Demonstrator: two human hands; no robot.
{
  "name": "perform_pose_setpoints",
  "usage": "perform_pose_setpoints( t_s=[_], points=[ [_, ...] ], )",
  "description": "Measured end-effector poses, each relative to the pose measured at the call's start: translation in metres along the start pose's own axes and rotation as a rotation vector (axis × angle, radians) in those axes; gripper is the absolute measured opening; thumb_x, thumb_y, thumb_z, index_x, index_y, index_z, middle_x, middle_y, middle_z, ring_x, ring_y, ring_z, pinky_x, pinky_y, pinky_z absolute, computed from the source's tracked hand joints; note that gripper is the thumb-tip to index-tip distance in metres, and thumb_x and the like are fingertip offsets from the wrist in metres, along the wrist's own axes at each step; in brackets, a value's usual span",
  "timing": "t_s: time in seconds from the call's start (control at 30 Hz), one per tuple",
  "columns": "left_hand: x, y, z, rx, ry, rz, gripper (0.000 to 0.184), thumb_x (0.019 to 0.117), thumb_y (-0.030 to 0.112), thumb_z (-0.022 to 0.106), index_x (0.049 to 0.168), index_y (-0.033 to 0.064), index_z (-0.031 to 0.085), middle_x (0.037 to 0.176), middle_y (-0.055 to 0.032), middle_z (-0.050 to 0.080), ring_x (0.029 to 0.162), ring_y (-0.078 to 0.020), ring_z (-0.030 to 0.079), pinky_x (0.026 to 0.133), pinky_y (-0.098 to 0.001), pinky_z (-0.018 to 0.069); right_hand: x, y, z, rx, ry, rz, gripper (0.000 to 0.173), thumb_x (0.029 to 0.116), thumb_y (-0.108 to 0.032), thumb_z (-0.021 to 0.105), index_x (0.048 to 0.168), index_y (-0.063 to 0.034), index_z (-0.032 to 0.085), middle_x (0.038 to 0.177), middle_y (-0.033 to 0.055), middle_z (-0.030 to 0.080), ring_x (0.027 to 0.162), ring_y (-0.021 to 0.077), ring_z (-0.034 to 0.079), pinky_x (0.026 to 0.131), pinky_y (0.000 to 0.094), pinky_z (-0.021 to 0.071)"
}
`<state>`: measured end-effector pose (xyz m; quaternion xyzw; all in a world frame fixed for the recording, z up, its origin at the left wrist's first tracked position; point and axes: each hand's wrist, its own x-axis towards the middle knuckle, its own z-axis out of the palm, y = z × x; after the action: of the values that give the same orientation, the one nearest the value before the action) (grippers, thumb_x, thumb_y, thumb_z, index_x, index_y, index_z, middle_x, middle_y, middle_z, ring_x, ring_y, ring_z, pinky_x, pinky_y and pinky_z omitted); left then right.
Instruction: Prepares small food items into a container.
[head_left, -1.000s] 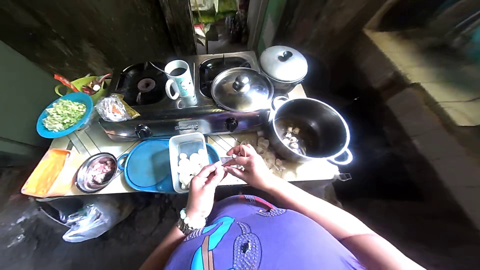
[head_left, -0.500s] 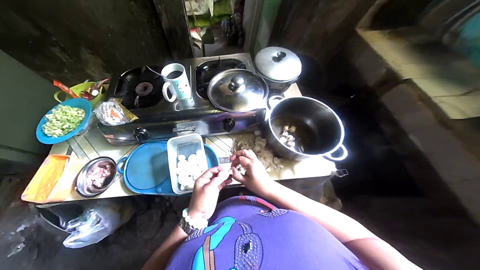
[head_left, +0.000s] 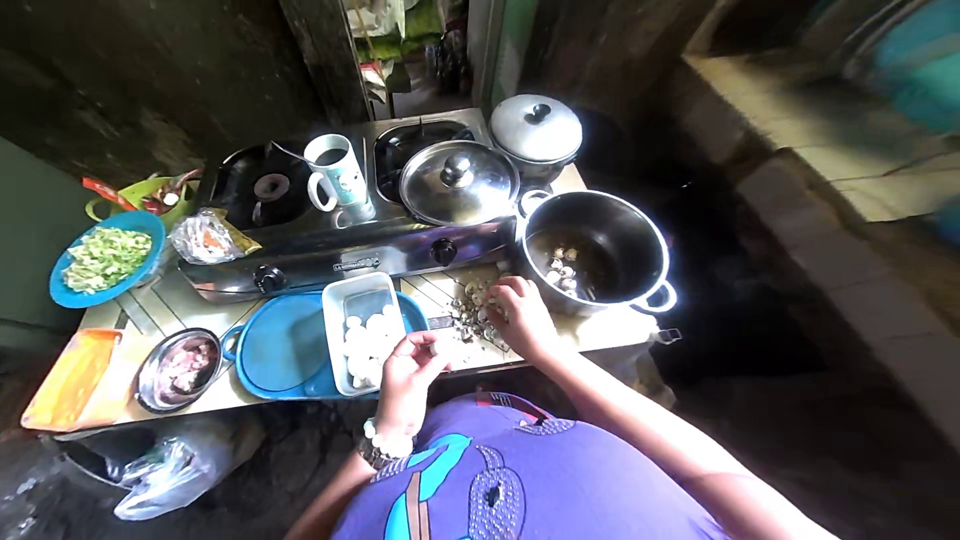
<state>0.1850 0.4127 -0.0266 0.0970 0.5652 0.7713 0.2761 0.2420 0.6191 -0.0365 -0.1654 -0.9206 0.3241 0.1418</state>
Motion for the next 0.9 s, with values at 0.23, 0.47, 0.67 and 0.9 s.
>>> perform_pose_setpoints(
  t_s=[0.23,0.47,0.67,0.9],
  points=[
    [0.002,-0.005,0.002,0.074,-0.044,0.121,0.029,0.0807,-0.014,0.067,0.107,-0.0018,0.063,0.098,-0.0045,0.072,0.087,-0.0123,0.07,0.081,-0.0297,0.0608,-0.022,-0.029,0.014,0.476,-0.035,-0.202,0.023,0.0943,-0.028,0.071,0.096,-0.0067,0.08,0.109,0.0119,0.07,0.105,0.017,0.061,0.093,0.0314,0.0479],
    [0.001,-0.006,-0.001,0.072,-0.059,0.105,0.029,0.0801,-0.014,0.07,0.105,-0.0013,0.062,0.097,-0.0037,0.071,0.087,-0.0127,0.071,0.083,-0.031,0.0615,-0.025,-0.033,0.023,0.451,0.018,-0.19,0.018,0.0916,-0.016,0.067,0.089,-0.0011,0.077,0.104,0.0137,0.071,0.101,0.017,0.062,0.089,0.0275,0.0483],
    [0.004,-0.004,-0.003,0.063,-0.054,0.107,0.03,0.0798,-0.015,0.069,0.106,-0.0008,0.062,0.098,-0.0039,0.072,0.088,-0.0132,0.071,0.082,-0.0308,0.0614,-0.023,-0.034,0.023,0.498,-0.02,-0.156,0.02,0.0932,-0.019,0.067,0.09,-0.001,0.077,0.107,0.013,0.07,0.102,0.0146,0.061,0.09,0.0259,0.048],
    [0.006,0.0,-0.002,-0.001,-0.036,0.022,0.026,0.0842,-0.014,0.065,0.107,-0.0022,0.061,0.097,-0.0058,0.072,0.088,-0.0152,0.072,0.084,-0.0332,0.0617,-0.017,-0.038,0.027,0.432,-0.021,-0.163,0.018,0.0898,-0.013,0.064,0.086,0.0031,0.072,0.106,0.018,0.07,0.102,0.0225,0.064,0.09,0.0317,0.0498]
  ],
)
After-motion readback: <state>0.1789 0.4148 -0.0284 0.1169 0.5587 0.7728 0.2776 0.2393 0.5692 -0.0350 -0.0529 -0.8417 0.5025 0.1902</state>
